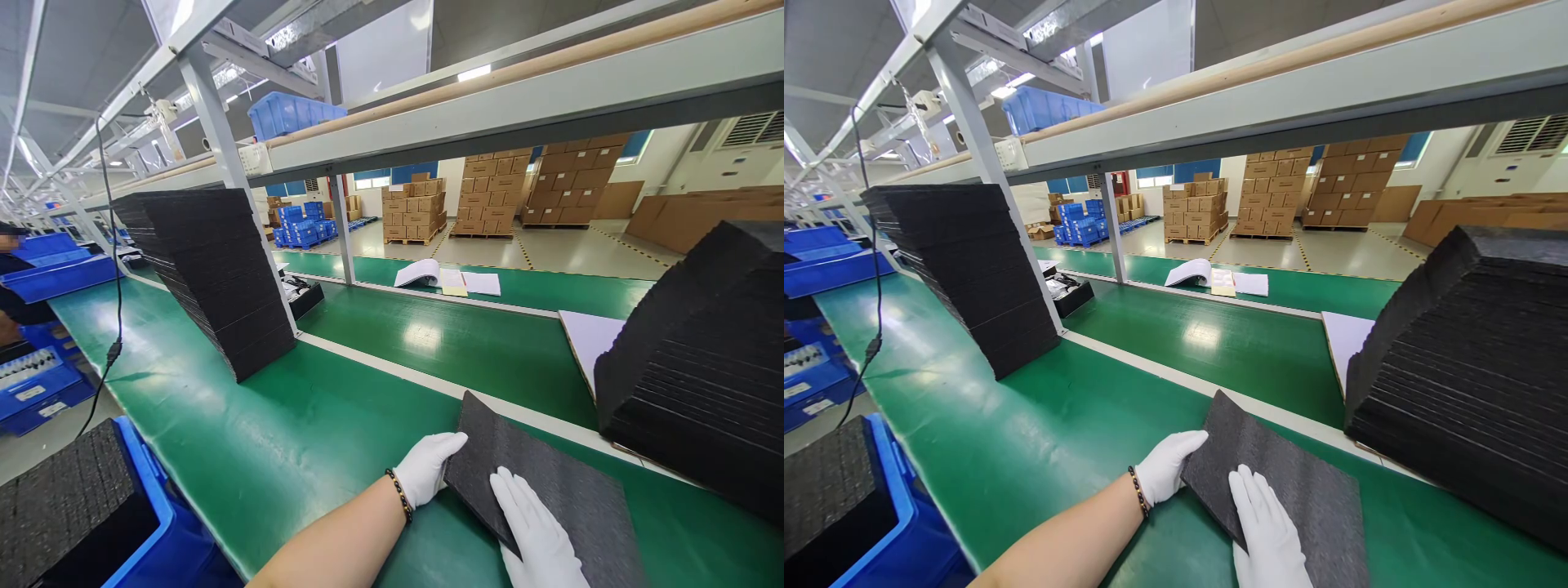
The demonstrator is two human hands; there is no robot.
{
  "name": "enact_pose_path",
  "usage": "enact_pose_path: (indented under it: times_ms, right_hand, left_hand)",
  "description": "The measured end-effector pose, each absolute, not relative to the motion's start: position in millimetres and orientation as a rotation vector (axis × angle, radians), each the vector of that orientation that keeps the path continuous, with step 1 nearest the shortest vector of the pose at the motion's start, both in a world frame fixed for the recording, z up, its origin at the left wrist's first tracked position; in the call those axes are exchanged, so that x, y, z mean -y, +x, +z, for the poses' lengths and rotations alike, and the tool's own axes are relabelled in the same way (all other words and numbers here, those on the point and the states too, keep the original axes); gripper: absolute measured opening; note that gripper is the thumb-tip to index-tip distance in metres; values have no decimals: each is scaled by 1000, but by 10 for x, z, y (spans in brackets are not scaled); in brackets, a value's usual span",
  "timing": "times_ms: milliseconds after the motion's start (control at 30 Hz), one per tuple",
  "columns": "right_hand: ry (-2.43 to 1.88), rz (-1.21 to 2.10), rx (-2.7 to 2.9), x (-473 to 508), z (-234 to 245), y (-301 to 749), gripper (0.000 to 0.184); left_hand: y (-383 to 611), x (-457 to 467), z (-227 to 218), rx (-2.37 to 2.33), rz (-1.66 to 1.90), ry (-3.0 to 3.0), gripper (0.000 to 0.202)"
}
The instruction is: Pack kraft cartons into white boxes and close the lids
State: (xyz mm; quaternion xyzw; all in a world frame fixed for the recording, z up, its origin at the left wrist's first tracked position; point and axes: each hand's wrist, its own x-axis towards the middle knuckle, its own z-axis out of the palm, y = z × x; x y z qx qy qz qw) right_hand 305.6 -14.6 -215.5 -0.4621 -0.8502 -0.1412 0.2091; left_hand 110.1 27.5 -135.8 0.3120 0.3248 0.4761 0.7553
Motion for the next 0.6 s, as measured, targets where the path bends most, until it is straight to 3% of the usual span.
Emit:
enact_pose_path:
  times_ms: [433, 600]
  right_hand:
    - [-1309, -379, 2368, 157, -2122, 3049, 83]
    - [-1203, -560, 2330, 127, -2069, 3057, 79]
  left_hand:
    - [1094, -292, -1402, -709, 1028, 683, 36]
    - [1102, -324, -1440, -765, 1030, 646, 34]
